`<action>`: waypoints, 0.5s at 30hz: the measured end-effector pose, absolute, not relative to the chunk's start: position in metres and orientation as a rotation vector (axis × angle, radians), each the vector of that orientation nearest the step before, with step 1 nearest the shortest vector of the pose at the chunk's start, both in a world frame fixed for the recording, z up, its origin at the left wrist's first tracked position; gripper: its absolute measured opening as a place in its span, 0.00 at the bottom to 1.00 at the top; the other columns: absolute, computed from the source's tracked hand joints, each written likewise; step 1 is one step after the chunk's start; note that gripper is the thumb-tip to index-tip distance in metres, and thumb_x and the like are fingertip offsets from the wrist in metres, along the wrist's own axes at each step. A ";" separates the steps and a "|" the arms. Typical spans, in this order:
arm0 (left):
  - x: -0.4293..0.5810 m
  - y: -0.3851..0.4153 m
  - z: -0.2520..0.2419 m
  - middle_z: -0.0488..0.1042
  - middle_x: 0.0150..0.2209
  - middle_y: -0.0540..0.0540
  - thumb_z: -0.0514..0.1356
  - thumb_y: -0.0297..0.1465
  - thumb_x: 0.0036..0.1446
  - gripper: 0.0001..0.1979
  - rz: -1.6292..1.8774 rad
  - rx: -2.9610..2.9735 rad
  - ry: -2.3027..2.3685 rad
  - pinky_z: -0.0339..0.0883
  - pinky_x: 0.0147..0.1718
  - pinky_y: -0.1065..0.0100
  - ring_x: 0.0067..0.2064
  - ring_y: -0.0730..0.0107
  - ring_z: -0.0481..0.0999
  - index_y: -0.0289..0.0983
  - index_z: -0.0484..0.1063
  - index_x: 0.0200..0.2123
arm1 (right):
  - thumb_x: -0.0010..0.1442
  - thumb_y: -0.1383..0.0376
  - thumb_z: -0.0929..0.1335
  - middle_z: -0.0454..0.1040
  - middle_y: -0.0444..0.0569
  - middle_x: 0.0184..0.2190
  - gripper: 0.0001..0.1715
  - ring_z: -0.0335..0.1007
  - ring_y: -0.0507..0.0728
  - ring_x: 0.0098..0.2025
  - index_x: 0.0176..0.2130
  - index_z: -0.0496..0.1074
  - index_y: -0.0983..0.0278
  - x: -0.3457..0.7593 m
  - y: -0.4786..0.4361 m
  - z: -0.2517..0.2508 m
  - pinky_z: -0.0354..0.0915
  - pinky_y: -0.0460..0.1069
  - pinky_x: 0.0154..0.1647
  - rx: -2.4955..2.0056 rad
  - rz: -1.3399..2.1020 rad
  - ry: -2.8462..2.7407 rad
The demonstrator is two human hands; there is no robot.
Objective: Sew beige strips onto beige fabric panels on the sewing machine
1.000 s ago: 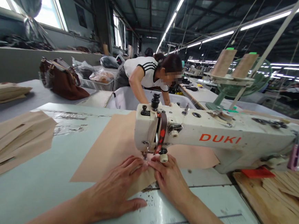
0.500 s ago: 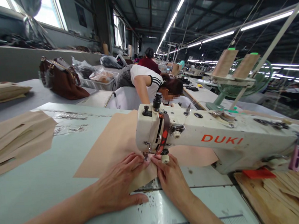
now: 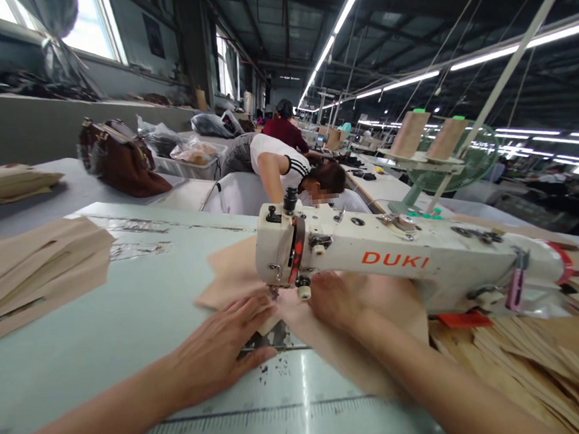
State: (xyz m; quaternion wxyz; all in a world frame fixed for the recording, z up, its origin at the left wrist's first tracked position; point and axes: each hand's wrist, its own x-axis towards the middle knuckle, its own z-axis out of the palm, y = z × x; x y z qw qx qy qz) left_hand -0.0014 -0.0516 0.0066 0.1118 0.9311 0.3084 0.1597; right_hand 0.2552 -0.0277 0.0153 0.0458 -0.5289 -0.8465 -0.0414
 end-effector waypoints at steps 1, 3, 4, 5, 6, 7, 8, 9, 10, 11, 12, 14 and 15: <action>0.000 -0.055 0.007 0.65 0.64 0.44 0.55 0.43 0.69 0.26 0.486 2.738 0.899 0.59 0.63 0.53 0.63 0.53 0.65 0.44 0.60 0.66 | 0.67 0.68 0.64 0.77 0.57 0.44 0.11 0.72 0.63 0.49 0.42 0.77 0.65 0.256 -0.047 0.018 0.67 0.56 0.52 -1.633 -0.150 -2.585; 0.005 -0.058 0.005 0.66 0.64 0.45 0.54 0.42 0.70 0.25 0.513 2.752 0.873 0.60 0.63 0.54 0.63 0.55 0.67 0.43 0.60 0.66 | 0.69 0.65 0.63 0.75 0.56 0.46 0.15 0.72 0.61 0.48 0.50 0.74 0.64 0.263 -0.086 0.032 0.68 0.54 0.49 -1.643 -0.182 -2.548; 0.010 -0.058 0.003 0.66 0.64 0.44 0.53 0.41 0.70 0.25 0.522 2.761 0.867 0.60 0.62 0.55 0.62 0.55 0.67 0.42 0.60 0.66 | 0.70 0.64 0.62 0.75 0.54 0.46 0.16 0.73 0.59 0.45 0.53 0.73 0.63 0.271 -0.102 0.045 0.68 0.52 0.46 -1.634 -0.202 -2.507; 0.014 -0.056 0.001 0.66 0.64 0.42 0.53 0.42 0.70 0.25 0.527 2.773 0.869 0.61 0.62 0.55 0.62 0.55 0.67 0.40 0.61 0.66 | 0.70 0.63 0.62 0.75 0.52 0.45 0.16 0.73 0.57 0.43 0.54 0.73 0.62 0.285 -0.113 0.064 0.67 0.50 0.44 -1.633 -0.251 -2.426; 0.019 -0.053 -0.002 0.66 0.64 0.40 0.52 0.42 0.70 0.25 0.517 2.791 0.873 0.62 0.61 0.55 0.63 0.53 0.67 0.37 0.62 0.66 | 0.70 0.62 0.62 0.75 0.51 0.44 0.16 0.72 0.56 0.41 0.53 0.74 0.61 0.306 -0.118 0.087 0.65 0.49 0.42 -1.651 -0.329 -2.308; 0.024 -0.050 -0.005 0.66 0.64 0.38 0.53 0.42 0.70 0.26 0.496 2.815 0.880 0.62 0.61 0.54 0.63 0.51 0.67 0.35 0.63 0.65 | 0.70 0.59 0.63 0.76 0.52 0.43 0.15 0.71 0.55 0.40 0.47 0.77 0.62 0.333 -0.117 0.113 0.64 0.49 0.42 -1.692 -0.441 -2.145; 0.028 -0.047 -0.009 0.66 0.64 0.37 0.53 0.42 0.70 0.27 0.467 2.844 0.888 0.62 0.61 0.53 0.63 0.50 0.66 0.34 0.63 0.65 | 0.68 0.57 0.65 0.76 0.53 0.41 0.16 0.70 0.56 0.40 0.42 0.78 0.63 0.367 -0.112 0.140 0.61 0.50 0.41 -1.797 -0.620 -1.865; 0.031 -0.045 -0.013 0.66 0.64 0.36 0.54 0.42 0.69 0.27 0.441 2.875 0.896 0.61 0.61 0.52 0.64 0.49 0.65 0.33 0.63 0.65 | 0.65 0.55 0.68 0.75 0.56 0.43 0.17 0.69 0.57 0.42 0.41 0.79 0.65 0.405 -0.103 0.166 0.59 0.52 0.42 -1.956 -0.745 -1.536; 0.033 -0.043 -0.017 0.66 0.64 0.36 0.55 0.41 0.68 0.28 0.421 2.907 0.898 0.61 0.61 0.52 0.64 0.48 0.65 0.33 0.63 0.65 | 0.62 0.55 0.70 0.74 0.61 0.48 0.18 0.68 0.59 0.45 0.44 0.79 0.67 0.445 -0.093 0.187 0.57 0.54 0.43 -2.102 -0.766 -1.180; 0.034 -0.041 -0.020 0.67 0.64 0.36 0.56 0.41 0.68 0.28 0.412 2.934 0.900 0.60 0.62 0.51 0.64 0.48 0.65 0.33 0.62 0.66 | 0.64 0.58 0.69 0.72 0.69 0.50 0.20 0.68 0.61 0.46 0.45 0.78 0.72 0.484 -0.084 0.203 0.56 0.57 0.41 -2.162 -0.734 -1.028; 0.034 -0.041 -0.023 0.67 0.64 0.37 0.57 0.40 0.68 0.28 0.412 2.955 0.905 0.60 0.62 0.51 0.64 0.48 0.65 0.34 0.62 0.66 | 0.65 0.59 0.68 0.73 0.74 0.46 0.20 0.69 0.61 0.42 0.41 0.79 0.76 0.519 -0.077 0.212 0.55 0.58 0.38 -2.201 -0.664 -0.976; 0.032 -0.040 -0.027 0.68 0.63 0.37 0.57 0.41 0.68 0.28 0.418 2.989 0.911 0.60 0.62 0.51 0.64 0.48 0.65 0.34 0.62 0.66 | 0.66 0.60 0.67 0.76 0.70 0.33 0.22 0.70 0.58 0.31 0.30 0.80 0.75 0.569 -0.072 0.212 0.56 0.56 0.31 -2.216 -0.518 -0.964; 0.031 -0.041 -0.028 0.68 0.63 0.37 0.56 0.41 0.68 0.28 0.419 3.005 0.914 0.61 0.61 0.50 0.63 0.47 0.66 0.34 0.62 0.66 | 0.66 0.60 0.67 0.76 0.66 0.29 0.24 0.69 0.57 0.26 0.26 0.79 0.73 0.584 -0.075 0.203 0.56 0.55 0.29 -2.196 -0.455 -0.991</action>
